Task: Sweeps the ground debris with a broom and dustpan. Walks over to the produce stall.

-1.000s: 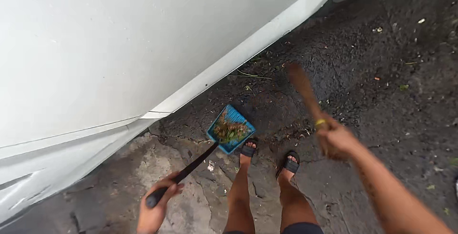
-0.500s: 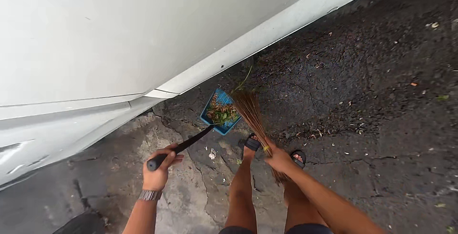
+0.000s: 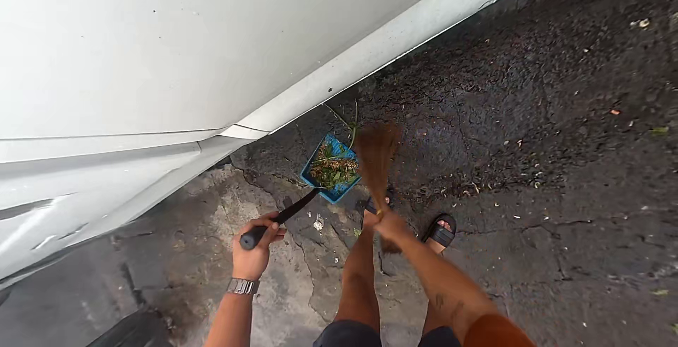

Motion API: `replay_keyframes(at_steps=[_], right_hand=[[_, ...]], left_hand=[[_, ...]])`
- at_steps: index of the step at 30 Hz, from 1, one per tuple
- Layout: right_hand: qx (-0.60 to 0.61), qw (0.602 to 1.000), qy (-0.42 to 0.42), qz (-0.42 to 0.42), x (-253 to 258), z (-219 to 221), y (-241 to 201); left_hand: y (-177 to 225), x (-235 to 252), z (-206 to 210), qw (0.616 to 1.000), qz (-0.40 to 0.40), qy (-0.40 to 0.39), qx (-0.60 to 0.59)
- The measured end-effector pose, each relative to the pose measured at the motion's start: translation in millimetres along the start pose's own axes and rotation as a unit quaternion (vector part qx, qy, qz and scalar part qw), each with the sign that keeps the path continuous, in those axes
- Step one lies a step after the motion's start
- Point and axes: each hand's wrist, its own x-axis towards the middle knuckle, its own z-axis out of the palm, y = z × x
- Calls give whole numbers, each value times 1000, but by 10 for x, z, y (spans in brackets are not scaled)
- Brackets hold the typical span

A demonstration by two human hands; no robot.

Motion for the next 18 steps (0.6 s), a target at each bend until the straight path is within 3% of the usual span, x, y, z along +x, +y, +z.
replay_keyframes(at_steps=[2, 3, 7, 9, 11, 13, 15, 18], right_hand=[[14, 998, -54, 1, -398, 275, -37], [40, 997, -63, -4, -647, 187, 11], [132, 991, 32, 13, -1482, -827, 536], [166, 978, 121, 41, -1391, -1329, 851], [199, 961, 174, 80, -980, -1497, 890], [175, 969, 142, 104, -585, -981, 638], [115, 989, 44, 82, -352, -141, 214], [52, 995, -72, 49, -561, 634, -175]], left_hand=[[-7, -8, -16, 1000, -9, -3, 10], [-18, -2, -57, 1000, -11, -4, 9], [-116, -69, -412, 1000, -2, -17, -3], [-163, -119, -582, 999, 20, -43, 5], [-192, -132, -612, 996, 47, -69, 22], [-237, -157, -539, 994, 59, -86, 45], [-269, -95, -407, 992, 70, -88, 63], [-238, -78, -349, 992, 64, -78, 77]])
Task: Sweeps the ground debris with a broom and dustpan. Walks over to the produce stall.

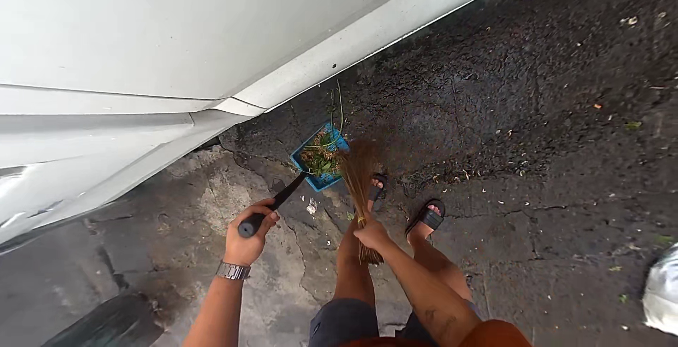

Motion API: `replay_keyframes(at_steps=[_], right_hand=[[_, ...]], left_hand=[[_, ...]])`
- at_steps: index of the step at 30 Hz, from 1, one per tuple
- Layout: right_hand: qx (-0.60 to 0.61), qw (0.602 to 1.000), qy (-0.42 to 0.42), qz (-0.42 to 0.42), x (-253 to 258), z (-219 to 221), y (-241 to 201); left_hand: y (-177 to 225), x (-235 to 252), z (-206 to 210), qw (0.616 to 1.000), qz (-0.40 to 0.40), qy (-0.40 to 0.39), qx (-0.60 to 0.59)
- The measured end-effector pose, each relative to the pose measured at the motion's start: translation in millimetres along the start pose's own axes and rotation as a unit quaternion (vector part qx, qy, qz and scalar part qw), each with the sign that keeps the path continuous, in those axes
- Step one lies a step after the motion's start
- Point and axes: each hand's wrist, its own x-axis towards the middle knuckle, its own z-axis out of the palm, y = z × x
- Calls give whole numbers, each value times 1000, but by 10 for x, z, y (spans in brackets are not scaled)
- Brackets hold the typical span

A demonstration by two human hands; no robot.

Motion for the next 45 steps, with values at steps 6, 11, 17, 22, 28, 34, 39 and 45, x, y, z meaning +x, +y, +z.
replay_keyframes(at_steps=[6, 11, 17, 22, 28, 34, 39, 45], right_hand=[[30, 995, 88, -45, -1243, -1390, 341], [34, 974, 222, -24, -79, -2290, -205], [-229, 972, 22, -45, 534, -376, -362], [-184, 981, 39, -37, -780, -1167, -164], [-50, 969, 241, -36, 162, -2579, -825], [-346, 936, 11, -63, 727, -626, -517], [-259, 965, 19, -35, -446, -929, -249], [-229, 968, 94, 31, 225, -886, -340]], left_hand=[[-189, -230, -386, 997, -23, 37, -67], [-300, -485, -318, 985, -65, 105, -119], [-290, -324, -187, 984, -87, 121, -102], [-434, -529, -435, 978, -90, 139, -130], [-539, -756, -387, 967, -97, 185, -144], [-529, -576, -293, 969, -121, 180, -120], [-611, -713, -510, 969, -110, 178, -133], [-554, -833, -479, 974, -103, 163, -115]])
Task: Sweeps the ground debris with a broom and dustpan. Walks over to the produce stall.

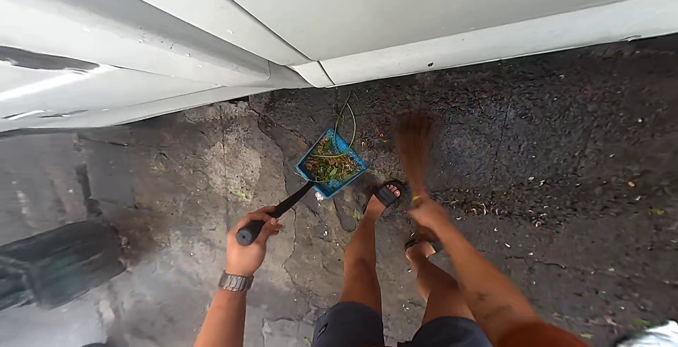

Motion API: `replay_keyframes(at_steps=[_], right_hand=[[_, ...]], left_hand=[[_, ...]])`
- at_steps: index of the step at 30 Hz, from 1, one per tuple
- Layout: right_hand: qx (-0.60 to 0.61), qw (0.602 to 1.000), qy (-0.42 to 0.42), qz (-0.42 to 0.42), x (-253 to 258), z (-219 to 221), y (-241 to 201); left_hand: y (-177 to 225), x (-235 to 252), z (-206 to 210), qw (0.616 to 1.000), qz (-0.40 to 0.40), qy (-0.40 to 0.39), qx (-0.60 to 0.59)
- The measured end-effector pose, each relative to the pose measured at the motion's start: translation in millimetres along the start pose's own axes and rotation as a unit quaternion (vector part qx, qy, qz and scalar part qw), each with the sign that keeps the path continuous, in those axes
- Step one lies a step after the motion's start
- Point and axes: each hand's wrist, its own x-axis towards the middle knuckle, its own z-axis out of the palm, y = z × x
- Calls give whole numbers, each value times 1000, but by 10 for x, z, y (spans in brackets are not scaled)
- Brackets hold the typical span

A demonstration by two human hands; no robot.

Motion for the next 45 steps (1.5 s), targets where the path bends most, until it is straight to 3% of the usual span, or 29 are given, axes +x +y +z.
replay_keyframes(at_steps=[3, 5, 8, 10, 12, 14, 16, 18, 20, 22, 24, 27, 31, 33, 35, 37, 39, 41, 45], right_hand=[[-95, 991, -89, -45, 42, 733, -304], [-82, 988, -116, -62, -234, 733, -287], [-26, 994, -81, -73, -708, -60, -2], [26, 998, 4, -63, -797, -768, 204], [99, 989, 101, -47, -468, -1450, 265], [180, 972, 150, -15, 116, -1801, 182], [163, 979, 122, 3, 503, -1478, -32], [16, 999, 33, -39, 593, -683, -283], [-95, 991, -40, -81, 411, 48, -354], [-122, 983, -99, -93, 11, 320, -321], [-104, 982, -119, -108, -450, 53, -373], [-112, 983, -46, -135, -711, -738, -851], [-152, 973, 100, -144, 269, -1252, -1823], [-147, 976, 85, -136, 636, -969, -1953], [-186, 970, 22, -154, 735, -342, -1764], [-256, 950, -51, -169, 671, 225, -1455], [-275, 941, -110, -166, 418, 500, -1190], [-246, 947, -129, -163, 90, 491, -982], [-198, 960, -121, -158, -681, -204, -966]], left_hand=[[-74, 89, 177, 1000, -6, 2, 24], [-99, 154, 145, 999, -15, 3, 30], [-165, 236, -11, 999, -28, 8, 16], [-195, 127, -157, 999, -27, 21, 0], [-205, -45, -298, 999, -15, 31, -16], [-248, -196, -350, 999, -12, 39, -31], [-309, -259, -302, 998, -23, 49, -40], [-384, -206, -185, 997, -28, 53, -39], [-426, -142, -83, 998, -28, 53, -34], [-434, -106, -89, 997, -39, 51, -35], [-460, -78, -162, 996, -51, 61, -41], [-526, -51, -248, 994, -64, 76, -51], [-475, -106, -221, 990, -62, 106, -71], [-417, -142, -161, 988, -62, 113, -83], [-352, -72, -145, 987, -54, 114, -96], [-303, 19, -157, 989, -51, 105, -94], [-273, 97, -219, 991, -60, 89, -82], [-270, 134, -319, 991, -79, 77, -73], [-423, -72, -531, 989, -86, 84, -91]])
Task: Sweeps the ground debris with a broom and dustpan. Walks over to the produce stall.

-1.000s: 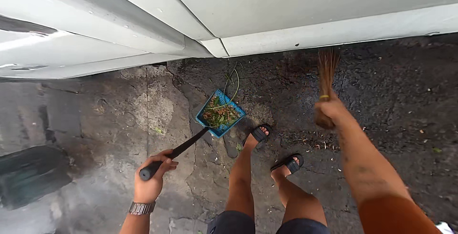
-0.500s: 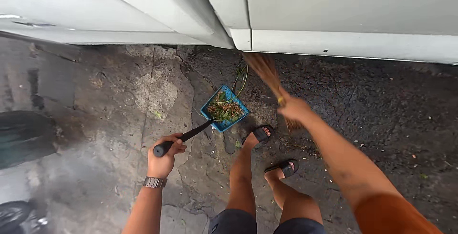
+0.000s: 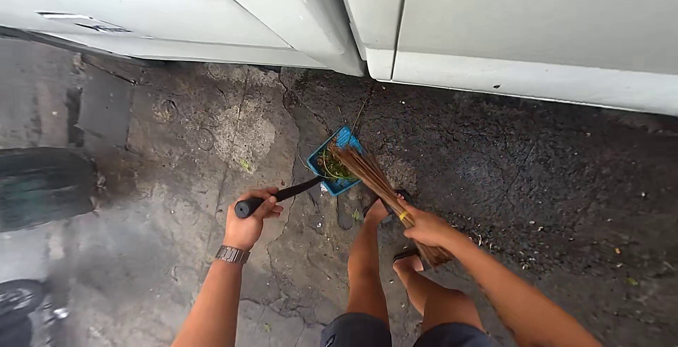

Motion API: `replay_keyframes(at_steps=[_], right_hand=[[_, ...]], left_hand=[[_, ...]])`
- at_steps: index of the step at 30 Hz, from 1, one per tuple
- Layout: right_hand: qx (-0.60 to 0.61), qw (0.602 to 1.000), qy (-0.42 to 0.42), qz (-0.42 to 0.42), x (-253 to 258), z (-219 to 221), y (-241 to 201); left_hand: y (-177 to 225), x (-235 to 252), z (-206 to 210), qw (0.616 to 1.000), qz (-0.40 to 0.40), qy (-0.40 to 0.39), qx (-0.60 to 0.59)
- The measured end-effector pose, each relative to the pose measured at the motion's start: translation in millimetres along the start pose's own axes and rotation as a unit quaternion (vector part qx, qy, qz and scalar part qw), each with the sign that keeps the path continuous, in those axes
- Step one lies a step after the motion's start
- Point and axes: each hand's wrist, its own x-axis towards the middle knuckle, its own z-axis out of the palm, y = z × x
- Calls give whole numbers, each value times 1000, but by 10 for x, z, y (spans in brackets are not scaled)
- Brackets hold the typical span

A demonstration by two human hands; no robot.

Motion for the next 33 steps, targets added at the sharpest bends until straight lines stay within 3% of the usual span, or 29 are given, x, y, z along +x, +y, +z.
replay_keyframes(at_steps=[2, 4, 9, 12, 15, 19, 24, 28, 33], right_hand=[[-19, 999, 30, -7, -245, -443, -168], [-57, 996, 70, -13, -136, -861, -483], [-114, 980, 163, -27, 1296, -1379, -1225], [-175, 977, 124, -13, 1652, -956, -1141], [-204, 977, 59, -12, 1553, -237, -640], [-148, 989, -1, 13, 986, 224, -142], [-34, 998, 10, 58, -128, 278, 373], [58, 993, 33, 99, -1459, 353, 990], [208, 959, 111, 157, -3108, 718, 2135]], left_hand=[[-104, -180, -41, 999, -8, 25, -32], [-186, -373, 52, 995, -21, 71, -68], [-377, -547, 452, 980, -39, 154, -124], [-432, -447, 408, 979, -40, 151, -134], [-379, -338, 327, 981, -39, 130, -139], [-225, -309, 380, 988, -3, 69, -135], [270, -847, 733, 990, 73, -62, -100], [954, -1448, 1279, 970, 137, -191, -65], [1930, -2071, 2481, 903, 194, -383, -3]])
